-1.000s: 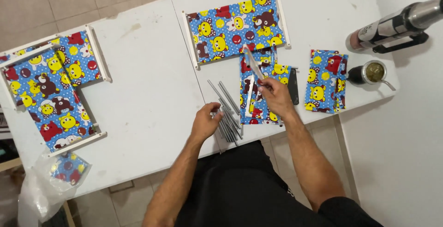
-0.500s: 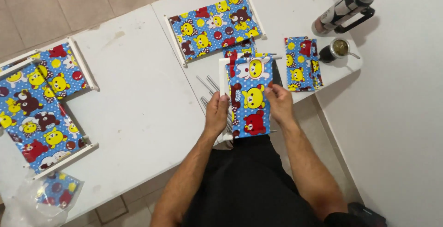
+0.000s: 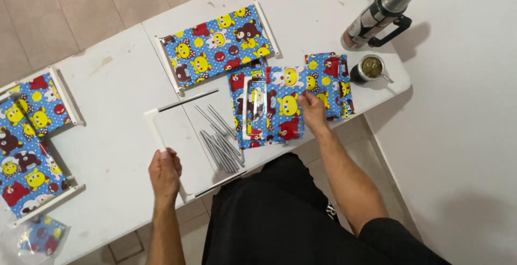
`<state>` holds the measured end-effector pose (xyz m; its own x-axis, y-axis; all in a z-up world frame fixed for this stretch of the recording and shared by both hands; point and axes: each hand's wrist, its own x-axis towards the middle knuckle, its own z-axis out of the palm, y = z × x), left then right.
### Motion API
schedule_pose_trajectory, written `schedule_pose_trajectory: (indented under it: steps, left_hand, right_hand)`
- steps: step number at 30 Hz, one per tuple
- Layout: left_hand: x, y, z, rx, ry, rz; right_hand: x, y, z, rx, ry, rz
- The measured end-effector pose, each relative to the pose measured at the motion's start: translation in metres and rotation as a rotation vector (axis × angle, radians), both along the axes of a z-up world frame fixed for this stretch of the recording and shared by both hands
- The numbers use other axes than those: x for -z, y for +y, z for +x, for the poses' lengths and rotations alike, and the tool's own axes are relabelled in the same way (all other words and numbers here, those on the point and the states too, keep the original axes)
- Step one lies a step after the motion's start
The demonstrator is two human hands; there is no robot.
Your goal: Disassembling a small multi-tier rack by removing support rods and fabric panels.
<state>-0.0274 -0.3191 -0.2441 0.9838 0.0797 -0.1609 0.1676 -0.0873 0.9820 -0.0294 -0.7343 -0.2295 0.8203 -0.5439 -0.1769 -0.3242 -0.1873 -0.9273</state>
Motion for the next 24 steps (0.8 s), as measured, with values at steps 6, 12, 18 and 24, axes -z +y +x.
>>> schedule_pose_trajectory:
  steps: [6,12,18,24]
  left_hand:
    - [-0.057,-0.038,-0.040,-0.122,0.241,0.132]
    - [-0.019,-0.039,-0.061,-0.141,0.145,0.164]
    - [0.002,-0.051,-0.055,-0.249,0.093,0.103]
    - [-0.008,-0.074,-0.035,-0.157,0.120,0.125]
  right_hand:
    - [0.124,-0.166,0.026,0.120,0.419,0.126]
    - [0.197,-0.207,0.010,0.060,0.601,-0.302]
    - [0.147,-0.144,-0.017,0.002,0.364,-0.440]
    - [0.047,-0.032,-0.008,-0.639,0.141,-0.084]
